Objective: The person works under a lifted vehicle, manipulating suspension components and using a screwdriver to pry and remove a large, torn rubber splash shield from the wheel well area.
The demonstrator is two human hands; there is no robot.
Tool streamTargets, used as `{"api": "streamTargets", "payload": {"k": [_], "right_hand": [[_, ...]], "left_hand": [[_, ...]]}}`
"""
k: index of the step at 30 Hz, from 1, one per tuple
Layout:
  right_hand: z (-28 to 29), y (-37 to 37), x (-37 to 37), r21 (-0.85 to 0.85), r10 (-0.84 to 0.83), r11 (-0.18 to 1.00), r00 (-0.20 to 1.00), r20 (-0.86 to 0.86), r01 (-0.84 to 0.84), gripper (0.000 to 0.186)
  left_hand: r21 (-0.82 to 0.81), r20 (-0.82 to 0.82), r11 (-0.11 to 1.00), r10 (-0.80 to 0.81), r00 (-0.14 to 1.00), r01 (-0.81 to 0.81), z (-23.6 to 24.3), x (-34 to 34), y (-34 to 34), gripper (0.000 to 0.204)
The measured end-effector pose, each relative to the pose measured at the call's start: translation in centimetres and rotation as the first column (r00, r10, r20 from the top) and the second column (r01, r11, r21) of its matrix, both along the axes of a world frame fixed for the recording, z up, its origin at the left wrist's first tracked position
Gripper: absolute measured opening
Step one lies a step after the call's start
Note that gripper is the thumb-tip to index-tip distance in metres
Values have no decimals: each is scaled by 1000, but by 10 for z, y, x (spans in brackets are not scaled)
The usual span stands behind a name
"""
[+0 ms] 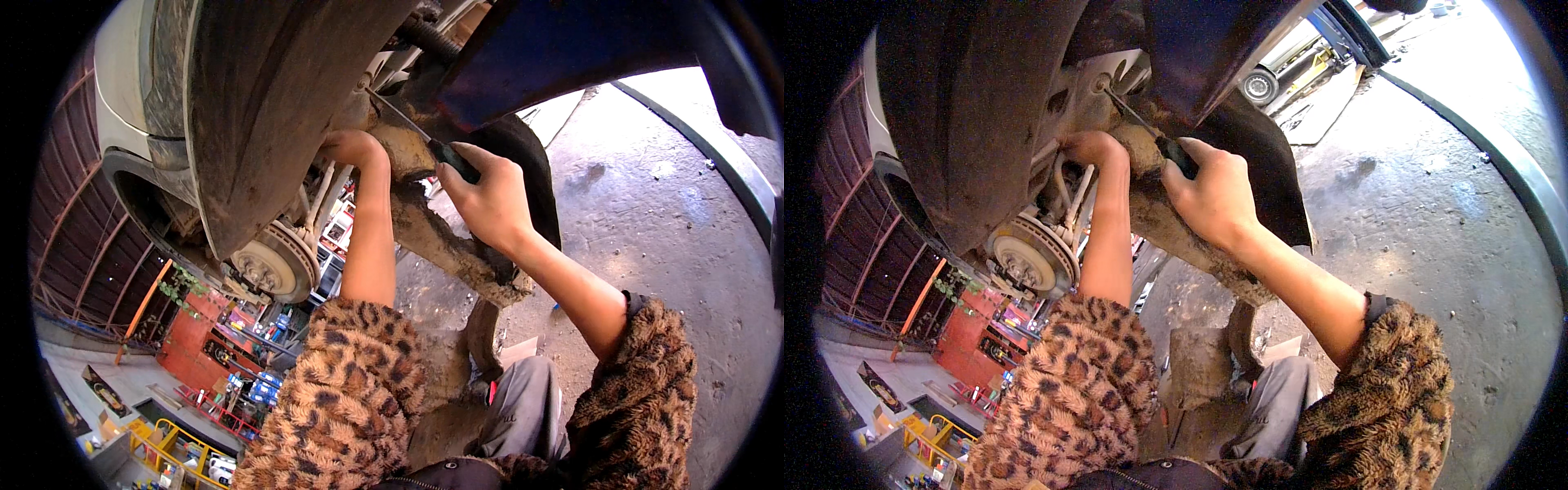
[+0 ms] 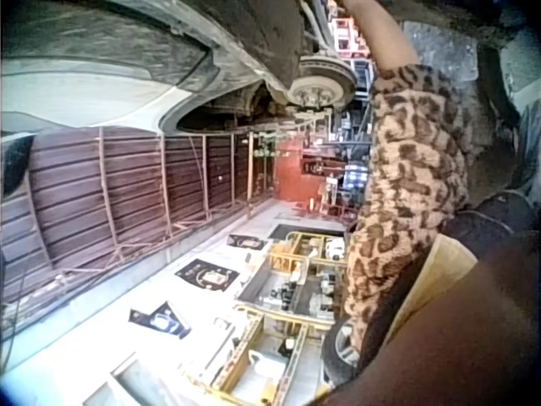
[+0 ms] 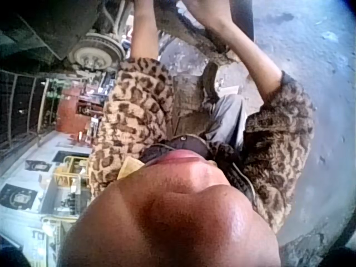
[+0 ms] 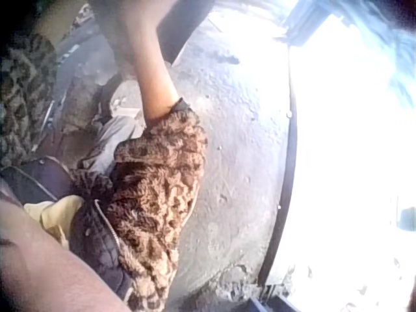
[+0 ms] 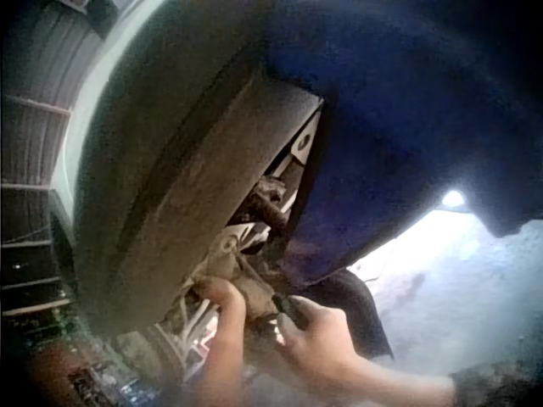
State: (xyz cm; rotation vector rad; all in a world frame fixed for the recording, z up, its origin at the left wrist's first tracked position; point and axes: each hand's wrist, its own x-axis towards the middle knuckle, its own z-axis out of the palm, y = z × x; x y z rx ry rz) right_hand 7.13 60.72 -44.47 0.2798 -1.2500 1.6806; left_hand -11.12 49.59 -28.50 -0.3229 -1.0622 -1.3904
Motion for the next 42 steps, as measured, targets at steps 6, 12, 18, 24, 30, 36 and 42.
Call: {"api": "streamTargets", "payload": {"k": [6,12,18,24,30,36,42], "right_hand": [[2,6,1,1,-3,1000,1000,-7,3,34],[5,9,6,13,47,999,999,12,-47,33],[6,16,-4,-120,361,927,932,31,-355,27],[14,30,10,-382,783,530,610,-124,-757,18],[19,20,5,-106,210,975,970,126,-198,29],[33,20,18,-65,197,980,950,242,-187,35],[29,20,14,34,-7,999,987,160,1,36]], "left_hand": [[-28,119,997,69,990,-66,-4,8,4,56],[-26,118,1000,-9,993,12,-5,18,8,56],[-55,101,998,28,995,-22,-3,10,1,58],[-75,121,997,42,992,-33,-5,16,1,58],[-71,201,997,-5,980,20,-7,33,12,55],[-36,195,998,-47,980,55,3,20,0,54],[-84,163,996,42,986,-29,8,-30,-13,52]]}}
